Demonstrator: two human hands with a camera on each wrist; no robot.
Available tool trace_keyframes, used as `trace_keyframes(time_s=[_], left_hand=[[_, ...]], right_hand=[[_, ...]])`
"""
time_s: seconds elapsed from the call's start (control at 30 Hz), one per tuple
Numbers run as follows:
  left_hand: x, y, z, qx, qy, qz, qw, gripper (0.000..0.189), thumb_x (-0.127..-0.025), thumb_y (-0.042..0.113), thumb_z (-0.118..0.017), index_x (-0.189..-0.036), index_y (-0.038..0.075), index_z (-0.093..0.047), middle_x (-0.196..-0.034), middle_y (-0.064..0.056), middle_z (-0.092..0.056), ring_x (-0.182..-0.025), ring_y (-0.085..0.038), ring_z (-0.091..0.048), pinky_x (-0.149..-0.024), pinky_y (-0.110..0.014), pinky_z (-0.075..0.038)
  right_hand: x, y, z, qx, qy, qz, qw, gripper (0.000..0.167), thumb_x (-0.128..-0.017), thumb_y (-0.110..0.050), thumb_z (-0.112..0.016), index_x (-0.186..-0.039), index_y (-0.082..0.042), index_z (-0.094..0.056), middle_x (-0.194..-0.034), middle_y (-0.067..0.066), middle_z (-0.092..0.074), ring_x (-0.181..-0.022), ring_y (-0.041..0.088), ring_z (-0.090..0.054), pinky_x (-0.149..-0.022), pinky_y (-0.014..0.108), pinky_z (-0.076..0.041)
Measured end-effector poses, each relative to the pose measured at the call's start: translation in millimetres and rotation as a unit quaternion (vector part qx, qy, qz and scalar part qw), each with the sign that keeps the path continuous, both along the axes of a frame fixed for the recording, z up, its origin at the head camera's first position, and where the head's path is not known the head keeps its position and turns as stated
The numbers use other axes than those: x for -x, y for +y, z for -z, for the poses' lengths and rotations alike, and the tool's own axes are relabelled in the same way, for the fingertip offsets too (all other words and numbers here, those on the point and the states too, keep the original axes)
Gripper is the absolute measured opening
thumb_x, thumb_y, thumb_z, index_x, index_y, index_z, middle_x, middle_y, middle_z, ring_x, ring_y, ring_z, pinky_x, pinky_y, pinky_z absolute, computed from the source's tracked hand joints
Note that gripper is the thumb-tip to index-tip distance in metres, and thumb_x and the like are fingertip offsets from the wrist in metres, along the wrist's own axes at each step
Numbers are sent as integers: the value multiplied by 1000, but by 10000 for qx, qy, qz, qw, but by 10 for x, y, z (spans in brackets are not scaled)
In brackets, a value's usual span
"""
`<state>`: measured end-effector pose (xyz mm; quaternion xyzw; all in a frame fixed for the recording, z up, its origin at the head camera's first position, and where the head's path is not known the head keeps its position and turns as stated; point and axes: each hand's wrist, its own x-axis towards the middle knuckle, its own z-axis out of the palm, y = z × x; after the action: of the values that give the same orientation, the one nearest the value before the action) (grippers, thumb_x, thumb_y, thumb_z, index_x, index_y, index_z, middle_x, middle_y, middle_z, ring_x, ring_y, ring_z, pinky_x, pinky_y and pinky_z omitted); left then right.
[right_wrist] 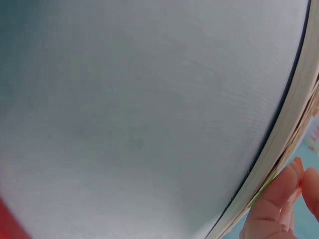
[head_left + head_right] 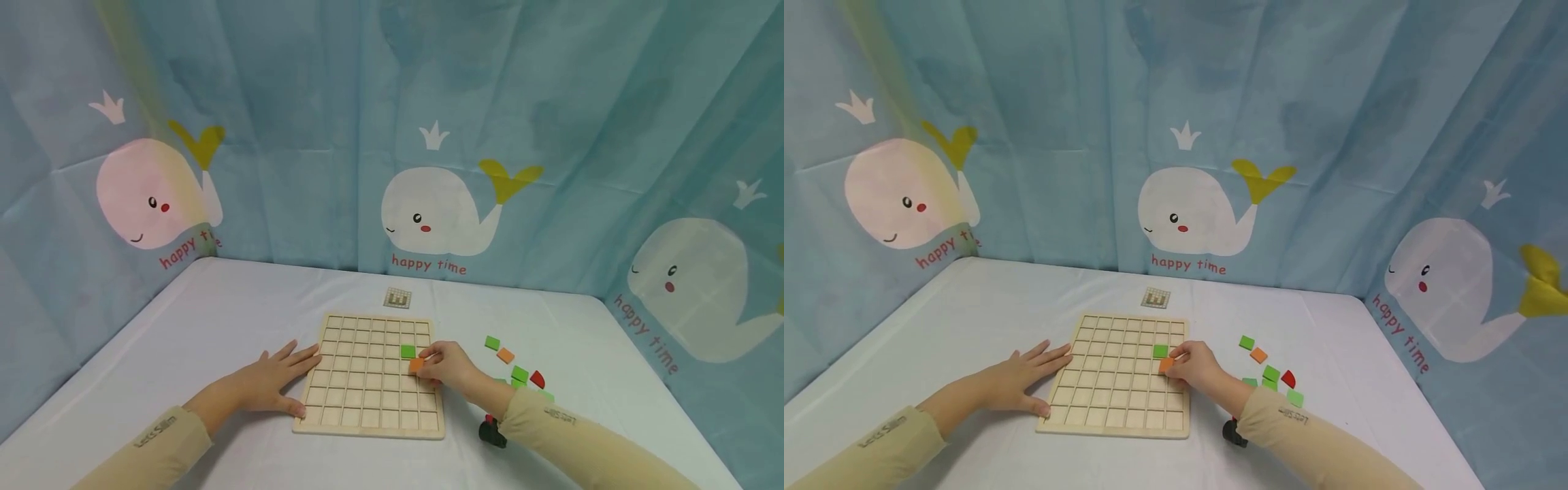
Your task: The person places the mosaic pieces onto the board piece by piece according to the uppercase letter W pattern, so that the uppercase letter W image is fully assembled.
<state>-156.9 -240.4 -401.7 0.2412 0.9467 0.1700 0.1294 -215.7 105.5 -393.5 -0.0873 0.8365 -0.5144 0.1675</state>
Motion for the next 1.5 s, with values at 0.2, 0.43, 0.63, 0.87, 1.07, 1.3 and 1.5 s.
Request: trace_keyframes(time_s=[0.2, 0.43, 0.63, 0.87, 1.07, 1.3, 1.5], left_hand=[[-41, -5, 6, -32, 25, -26, 10000, 99, -77, 66, -64, -151, 8, -34, -159, -11, -22, -142, -51, -11, -97, -80, -12], [-41, 6, 15, -5, 30, 15, 10000, 99, -78, 67, -63, -152, 9, -33, -160, -10, -21, -142, -50, -11, -97, -80, -13], [-28, 10, 11, 31, 3, 11, 10000, 99, -78, 68, -62, -152, 9, -33, -160, -10, -20, -142, -49, -10, -98, -79, -13], [-9, 21, 19, 20, 24, -30, 10000, 99, -77, 67, -63, -152, 9, -34, -160, -10, -21, -142, -49, -10, -98, -79, -13], [-13, 18, 30, 40, -9, -48, 10000, 100, -77, 69, -62, -152, 10, -33, -160, -10, -20, -143, -48, -10, -98, -79, -12], [7, 6, 28, 63, 25, -44, 10000, 99, -77, 67, -63, -152, 10, -33, -160, -10, -20, -142, -49, -10, -98, -79, -13], [18, 9, 15, 127, 51, -34, 9999, 101, -77, 69, -62, -152, 10, -33, -160, -10, -21, -142, -50, -11, -97, -79, -14]], right_hand=[[28, -78, 18, -125, -148, -15, 9998, 21, -83, 3, -73, -101, 4, -63, -73, 6, -63, -56, 13, -52, -52, 25, -47], [37, -113, 30, -227, -179, -5, 9996, 19, -83, 3, -73, -99, 4, -63, -75, 7, -63, -56, 13, -49, -50, 24, -42], [45, -126, 38, -275, -150, -35, 9995, 19, -83, 3, -73, -99, 4, -63, -75, 7, -61, -55, 13, -49, -50, 24, -42], [43, -124, 39, -328, -126, -45, 9994, 20, -83, 3, -72, -101, 4, -65, -74, 5, -61, -61, 13, -52, -53, 25, -44], [34, -122, 28, -336, -180, -27, 9993, 22, -83, 4, -72, -104, 4, -65, -74, 6, -60, -60, 13, -52, -53, 26, -45], [50, -122, 19, -253, -209, -61, 9994, 27, -82, 4, -73, -107, 6, -64, -76, 6, -60, -62, 13, -54, -55, 27, -48], [61, -98, -3, -222, -216, -2, 9995, 27, -81, 5, -74, -107, 7, -64, -75, 6, -62, -62, 14, -55, -55, 28, -49]])
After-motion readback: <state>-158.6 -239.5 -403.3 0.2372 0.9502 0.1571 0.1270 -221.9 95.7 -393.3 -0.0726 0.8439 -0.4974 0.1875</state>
